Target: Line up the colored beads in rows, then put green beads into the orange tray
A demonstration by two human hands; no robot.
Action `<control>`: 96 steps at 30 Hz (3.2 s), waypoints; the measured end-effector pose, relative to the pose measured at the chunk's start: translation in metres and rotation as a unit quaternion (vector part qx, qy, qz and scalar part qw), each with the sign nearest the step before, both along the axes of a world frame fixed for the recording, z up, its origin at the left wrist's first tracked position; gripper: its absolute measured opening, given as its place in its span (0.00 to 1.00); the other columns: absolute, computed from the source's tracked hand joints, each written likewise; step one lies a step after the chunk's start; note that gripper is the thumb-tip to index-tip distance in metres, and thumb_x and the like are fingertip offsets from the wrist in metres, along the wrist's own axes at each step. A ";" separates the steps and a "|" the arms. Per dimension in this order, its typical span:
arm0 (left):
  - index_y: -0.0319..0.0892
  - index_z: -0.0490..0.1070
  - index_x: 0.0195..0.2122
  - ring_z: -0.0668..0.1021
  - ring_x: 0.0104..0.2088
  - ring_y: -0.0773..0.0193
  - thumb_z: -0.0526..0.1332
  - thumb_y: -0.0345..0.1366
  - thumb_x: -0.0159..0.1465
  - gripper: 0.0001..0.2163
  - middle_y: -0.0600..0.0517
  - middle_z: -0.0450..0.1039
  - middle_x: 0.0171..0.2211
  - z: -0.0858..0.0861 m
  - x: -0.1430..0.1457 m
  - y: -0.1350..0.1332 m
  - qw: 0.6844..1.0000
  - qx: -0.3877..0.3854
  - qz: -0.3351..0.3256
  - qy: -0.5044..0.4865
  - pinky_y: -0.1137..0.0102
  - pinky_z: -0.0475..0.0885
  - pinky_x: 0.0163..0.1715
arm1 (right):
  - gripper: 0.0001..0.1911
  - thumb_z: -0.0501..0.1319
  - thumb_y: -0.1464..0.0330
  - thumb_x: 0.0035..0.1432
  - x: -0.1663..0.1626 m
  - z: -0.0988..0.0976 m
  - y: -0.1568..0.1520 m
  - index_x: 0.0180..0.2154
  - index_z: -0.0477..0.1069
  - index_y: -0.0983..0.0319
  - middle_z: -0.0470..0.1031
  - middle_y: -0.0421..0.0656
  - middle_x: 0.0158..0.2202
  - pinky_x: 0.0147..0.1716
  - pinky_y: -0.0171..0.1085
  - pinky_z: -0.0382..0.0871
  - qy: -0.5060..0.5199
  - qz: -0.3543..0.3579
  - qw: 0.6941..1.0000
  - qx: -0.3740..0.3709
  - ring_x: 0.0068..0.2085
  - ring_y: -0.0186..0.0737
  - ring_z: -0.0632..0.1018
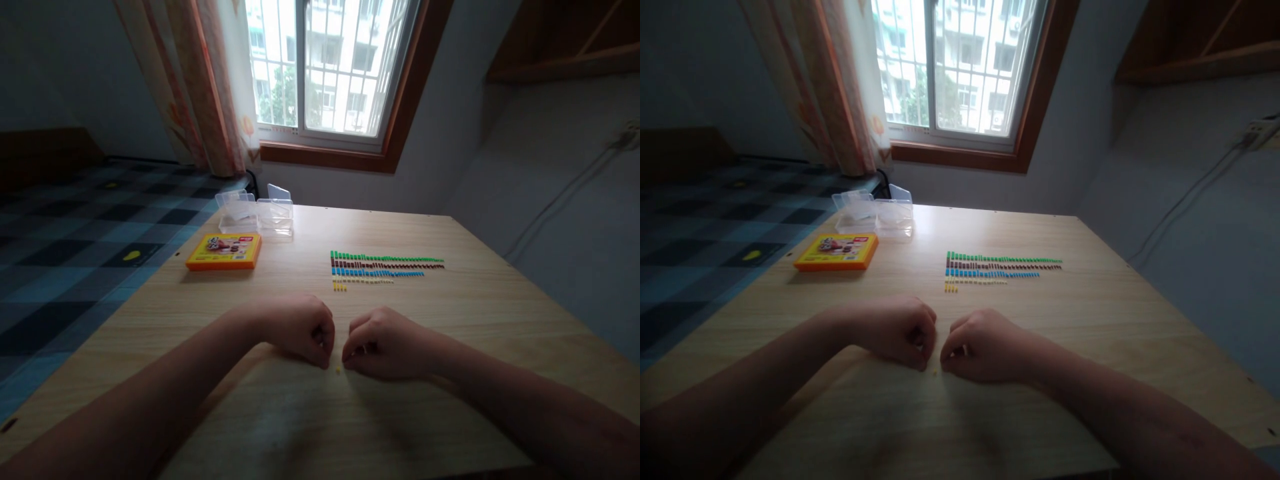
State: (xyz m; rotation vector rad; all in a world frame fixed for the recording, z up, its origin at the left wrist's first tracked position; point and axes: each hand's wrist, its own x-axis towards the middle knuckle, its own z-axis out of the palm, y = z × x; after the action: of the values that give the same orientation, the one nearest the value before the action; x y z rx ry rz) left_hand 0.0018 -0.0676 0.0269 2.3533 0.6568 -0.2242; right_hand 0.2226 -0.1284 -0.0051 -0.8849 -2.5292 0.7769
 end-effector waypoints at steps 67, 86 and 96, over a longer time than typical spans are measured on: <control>0.53 0.80 0.49 0.79 0.34 0.61 0.55 0.32 0.65 0.17 0.51 0.78 0.36 -0.038 0.012 0.004 0.937 0.301 0.147 -0.096 0.69 0.72 0.35 | 0.11 0.62 0.70 0.62 0.021 -0.031 0.059 0.41 0.83 0.57 0.75 0.41 0.31 0.31 0.34 0.62 0.046 -0.228 0.964 0.127 0.30 0.35 0.73; 0.51 0.77 0.53 0.79 0.34 0.60 0.52 0.33 0.68 0.18 0.49 0.77 0.35 -0.039 0.019 0.000 0.931 0.318 0.164 -0.067 0.67 0.73 0.36 | 0.11 0.61 0.70 0.62 0.018 -0.030 0.057 0.40 0.83 0.57 0.75 0.41 0.29 0.31 0.34 0.61 0.037 -0.226 0.964 0.133 0.30 0.35 0.73; 0.50 0.80 0.49 0.79 0.34 0.61 0.55 0.32 0.66 0.17 0.49 0.78 0.37 -0.040 0.014 0.003 0.935 0.293 0.170 -0.103 0.68 0.72 0.35 | 0.11 0.62 0.70 0.62 0.019 -0.031 0.057 0.40 0.83 0.57 0.76 0.41 0.30 0.30 0.34 0.61 0.038 -0.227 0.963 0.139 0.30 0.35 0.74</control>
State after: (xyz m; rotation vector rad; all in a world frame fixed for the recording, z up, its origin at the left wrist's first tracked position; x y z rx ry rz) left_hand 0.0153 -0.0645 -0.0134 2.7023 1.1273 0.4255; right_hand 0.2414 -0.0712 -0.0359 -1.2390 -2.1679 0.2971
